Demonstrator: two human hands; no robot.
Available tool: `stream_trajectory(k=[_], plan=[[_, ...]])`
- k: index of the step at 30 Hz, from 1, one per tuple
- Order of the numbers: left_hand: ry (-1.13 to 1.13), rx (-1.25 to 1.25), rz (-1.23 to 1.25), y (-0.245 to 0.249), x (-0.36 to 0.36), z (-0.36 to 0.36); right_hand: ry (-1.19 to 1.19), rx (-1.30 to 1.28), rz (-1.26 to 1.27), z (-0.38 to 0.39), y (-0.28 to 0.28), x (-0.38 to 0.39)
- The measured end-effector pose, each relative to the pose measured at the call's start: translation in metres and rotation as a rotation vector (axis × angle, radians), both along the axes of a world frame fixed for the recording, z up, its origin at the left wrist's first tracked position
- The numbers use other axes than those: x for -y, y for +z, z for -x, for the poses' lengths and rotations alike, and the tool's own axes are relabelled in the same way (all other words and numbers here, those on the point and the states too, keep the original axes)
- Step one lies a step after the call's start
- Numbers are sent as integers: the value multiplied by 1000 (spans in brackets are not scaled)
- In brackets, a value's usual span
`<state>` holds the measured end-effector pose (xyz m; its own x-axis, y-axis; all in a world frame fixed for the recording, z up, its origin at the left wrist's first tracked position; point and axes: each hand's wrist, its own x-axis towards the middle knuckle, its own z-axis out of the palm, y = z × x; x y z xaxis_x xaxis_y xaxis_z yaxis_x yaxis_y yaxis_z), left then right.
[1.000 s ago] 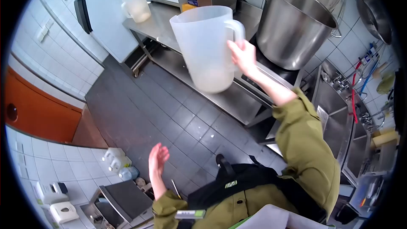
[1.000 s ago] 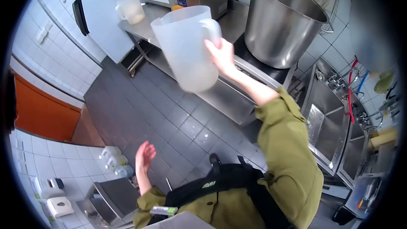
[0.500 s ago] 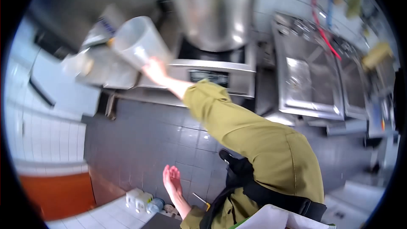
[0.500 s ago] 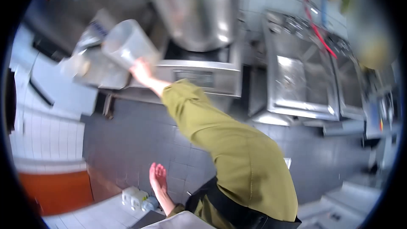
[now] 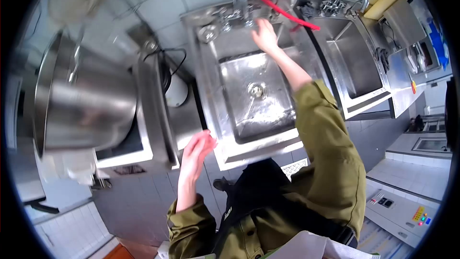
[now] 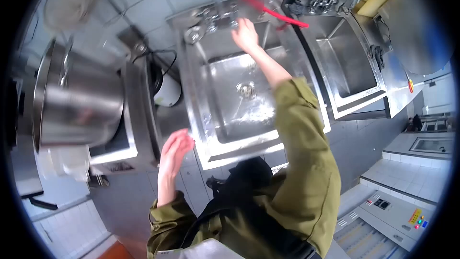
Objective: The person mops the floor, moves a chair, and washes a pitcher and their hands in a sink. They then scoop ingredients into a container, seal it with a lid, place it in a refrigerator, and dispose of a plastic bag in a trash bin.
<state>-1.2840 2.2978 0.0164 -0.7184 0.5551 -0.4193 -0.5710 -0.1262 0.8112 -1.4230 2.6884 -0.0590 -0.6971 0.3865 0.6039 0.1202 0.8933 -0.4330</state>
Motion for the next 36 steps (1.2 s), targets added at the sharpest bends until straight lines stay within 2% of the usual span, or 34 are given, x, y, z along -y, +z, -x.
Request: stream_trajectory(k=[2, 3, 4, 5, 6, 7, 8, 9, 10, 11, 12, 13, 14, 16, 17, 19, 20, 21, 22, 23, 25, 26, 27, 29, 31, 33, 35, 36], plan=[[11, -4, 7, -7, -77, 42, -34, -71, -162, 56, 3, -48], [4, 32, -1, -8, -111, 61, -48, 311, -9, 70, 18, -57], [-9, 47, -68, -15, -137, 84, -20, 517, -8, 78, 31, -60], [-36, 93, -134, -24, -159, 107, 36, 629, -113, 84, 30, -65], [31, 158, -137, -29, -183, 125, -128, 670, -101, 92, 18, -57], [104, 221, -138, -34, -209, 147, -164, 654, -14, 83, 22, -48], [137, 268, -165, -56, -232, 171, -173, 563, 314, 80, 9, -38], [195, 298, -184, -80, -248, 188, 16, 537, 652, 47, 31, -24], [159, 342, -176, -93, -264, 196, 153, 517, 1004, 13, 52, -8], [125, 375, -172, -104, -280, 204, 386, 620, 736, -9, 51, 6], [99, 400, -172, -118, -291, 212, 256, 572, 777, -16, 38, 42], [79, 271, -201, -166, -285, 224, 130, 518, 820, -16, 22, 66], [73, 167, -199, -158, -292, 211, 133, 449, 1015, -11, 12, 63], [17, 18, -248, -54, -315, 134, 91, 428, 1040, -11, 29, 47], [3, -24, -288, -26, -320, 113, 75, 414, 1067, -9, 40, 49], [-87, -7, -396, -99, -293, 168, 34, 398, 1119, -8, 56, 51], [-165, -21, -449, -135, -279, 199, 18, 311, 1111, -5, 46, 52], [261, -24, 3, -97, -282, 166, 10, 221, 1096, 9, 18, 62], [275, -5, -142, -113, -287, 183, 15, 131, 1095, 21, 0, 73], [210, -38, -146, -131, -282, 194, 23, 43, 1089, 34, -22, 85], [88, -101, -141, -104, -299, 182, 66, 182, 1181, 6, 11, 42], [17, -122, -138, -87, -297, 179, 75, 211, 1192, 2, 20, 46], [47, 162, 149, -51, -287, 176, 79, 226, 1197, 2, 21, 56], [299, -193, 104, -67, -293, 156, 89, 238, 1212, 3, 25, 60], [-41, -147, 77, -72, -295, 167, 103, 237, 1251, 9, 23, 51], [6, -128, -66, -65, -296, 165, 109, 247, 1280, 8, 25, 56], [69, 319, 127, -48, -276, 186, 111, 238, 1285, 10, 24, 68], [158, 181, 108, -60, -276, 180, 113, 235, 1294, 13, 18, 69]])
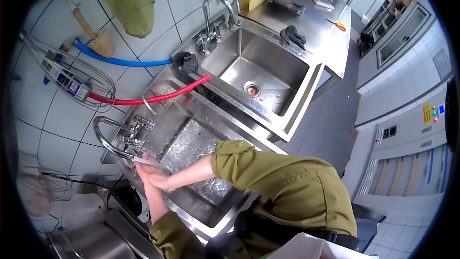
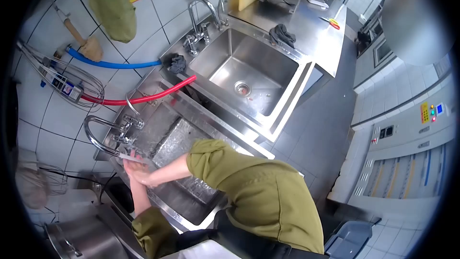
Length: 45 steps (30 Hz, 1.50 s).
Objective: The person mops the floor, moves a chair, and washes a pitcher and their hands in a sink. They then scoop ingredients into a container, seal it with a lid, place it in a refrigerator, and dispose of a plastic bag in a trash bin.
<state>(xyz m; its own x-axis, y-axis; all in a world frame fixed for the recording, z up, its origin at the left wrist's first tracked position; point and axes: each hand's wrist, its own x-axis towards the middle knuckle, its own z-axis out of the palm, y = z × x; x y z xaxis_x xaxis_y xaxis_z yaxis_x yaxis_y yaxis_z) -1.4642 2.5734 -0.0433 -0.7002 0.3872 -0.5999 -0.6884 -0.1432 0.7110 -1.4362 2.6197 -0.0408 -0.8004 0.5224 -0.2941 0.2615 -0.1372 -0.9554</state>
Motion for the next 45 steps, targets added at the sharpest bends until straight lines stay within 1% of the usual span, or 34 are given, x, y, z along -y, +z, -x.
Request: stream_trajectory(k=[3, 4, 5, 7, 10, 12, 13, 14, 15, 16, 17, 18, 19, 20, 21, 23, 24, 26, 27, 28, 29, 30, 31, 32, 33, 35, 36, 37, 39, 40, 42, 43, 44, 45], plan=[[-153, -291, -202, 22, -28, -42, -15, -46, 74, 19, -6, -15], [-103, -261, -185, 40, -36, -47, -4, -55, 111, 22, -12, -11], [-98, -118, -131, 14, -24, -14, 6, -56, 149, 17, -12, -5], [62, -54, -77, -11, -2, 16, 42, -33, 199, 7, -14, 23], [73, -29, -109, 31, -18, -29, 48, -36, 534, 4, 15, -6], [251, -166, 72, 0, -32, -28, 91, 10, 638, -6, 46, -13], [158, -125, 81, -25, -29, 4, 133, 30, 563, -14, 49, -4], [69, -82, 77, -71, -25, 42, 158, -28, 418, -13, 18, 3], [18, -291, 277, -84, -17, 40, 52, 145, 230, -13, -21, 23], [-17, -481, 510, -95, -11, 37, 91, 68, 341, -15, -18, 16], [-30, -917, 948, -75, -12, 17, 120, -6, 460, -12, -14, 0], [-78, -1068, 1090, -43, -16, -1, -45, -39, 788, 2, -37, -12], [-80, -1530, 970, -58, -11, 4, -54, 16, 863, 3, -46, -20], [-285, -1611, 1145, -38, -11, 1, 22, 73, 919, 1, -52, -25], [-441, -1670, 1022, -30, -6, 4, 115, 106, 963, 7, -50, -31], [-976, -1330, 822, 2, -1, 7, 172, 263, 940, -10, -14, -31], [-1006, -1088, 650, 9, 5, 10, 206, 327, 928, -13, -3, -31], [-1008, -603, 306, 15, 13, 11, 935, 425, 1263, 2, -19, -65], [-797, -404, 34, 12, 14, 9, 1313, 457, 1404, 9, -24, -76], [-573, -210, -228, 7, 14, 6, 1006, 393, 1137, -4, 12, -67], [-342, -5, -482, -5, 12, -1, 746, 281, 1245, -1, 6, -59], [21, 268, -590, -28, -3, -2, 469, 171, 1335, -1, -8, -50], [111, 263, -626, -39, -13, -4, 206, 54, 1391, 6, -21, -48], [200, 255, -664, -31, -22, -10, 116, -72, 1522, 9, -32, -46], [326, 338, -694, -24, -30, -25, 93, -139, 1007, 5, -46, -42], [413, 378, -533, -42, -42, -35, 35, -263, -30, 1, -44, -25], [312, 366, -367, -41, -41, -31, 196, -52, -70, 4, -69, -26], [305, 417, -352, -53, -34, -21, 355, 162, -116, 8, -94, -31], [114, 694, -456, -22, -8, -7, 365, -446, -1009, -26, -89, -44], [95, 589, -481, -29, -15, -15, 494, -220, -1067, -29, -76, -51], [215, 257, -400, -84, -39, -20, 725, 226, -1156, -19, -36, -61], [275, 92, -359, -83, -44, -21, 758, 247, -1193, -12, -37, -64], [429, 173, -402, -83, -47, -24, 797, 271, -1235, -5, -43, -67], [387, 50, -218, -83, -50, -24, 834, 299, -1272, -1, -47, -70]])
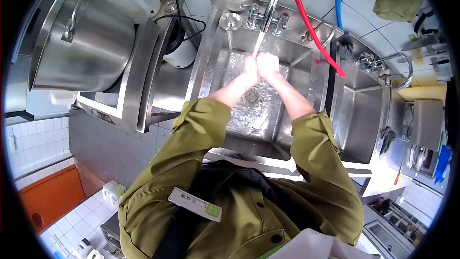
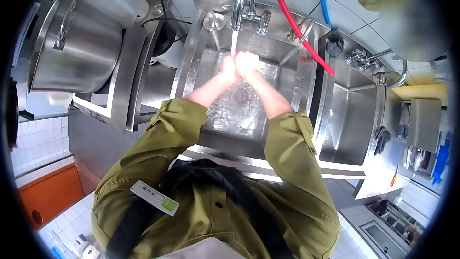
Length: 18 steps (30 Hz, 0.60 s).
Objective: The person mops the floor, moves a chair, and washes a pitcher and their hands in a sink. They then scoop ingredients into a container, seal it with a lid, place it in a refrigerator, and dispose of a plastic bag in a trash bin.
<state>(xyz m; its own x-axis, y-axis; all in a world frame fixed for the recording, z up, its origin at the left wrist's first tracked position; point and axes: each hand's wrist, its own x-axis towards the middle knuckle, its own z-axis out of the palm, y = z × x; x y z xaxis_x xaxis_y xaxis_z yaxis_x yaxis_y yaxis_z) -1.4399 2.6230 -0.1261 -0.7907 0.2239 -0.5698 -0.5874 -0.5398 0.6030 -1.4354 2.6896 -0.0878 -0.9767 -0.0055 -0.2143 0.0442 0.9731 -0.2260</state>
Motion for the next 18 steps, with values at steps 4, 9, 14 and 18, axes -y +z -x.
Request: stream_trajectory(k=[4, 9, 14, 18], plan=[[-191, -226, 466, 36, -2, -4, -500, 122, 211, 52, -58, -51], [-388, -577, 1071, 49, 24, 7, -577, -349, 43, 63, 39, -65], [-1051, -834, 1479, 68, 86, -22, -211, -138, -408, 80, 58, -103], [-1228, -919, 1507, 56, 126, -44, -327, -229, -390, 88, 29, -110]])
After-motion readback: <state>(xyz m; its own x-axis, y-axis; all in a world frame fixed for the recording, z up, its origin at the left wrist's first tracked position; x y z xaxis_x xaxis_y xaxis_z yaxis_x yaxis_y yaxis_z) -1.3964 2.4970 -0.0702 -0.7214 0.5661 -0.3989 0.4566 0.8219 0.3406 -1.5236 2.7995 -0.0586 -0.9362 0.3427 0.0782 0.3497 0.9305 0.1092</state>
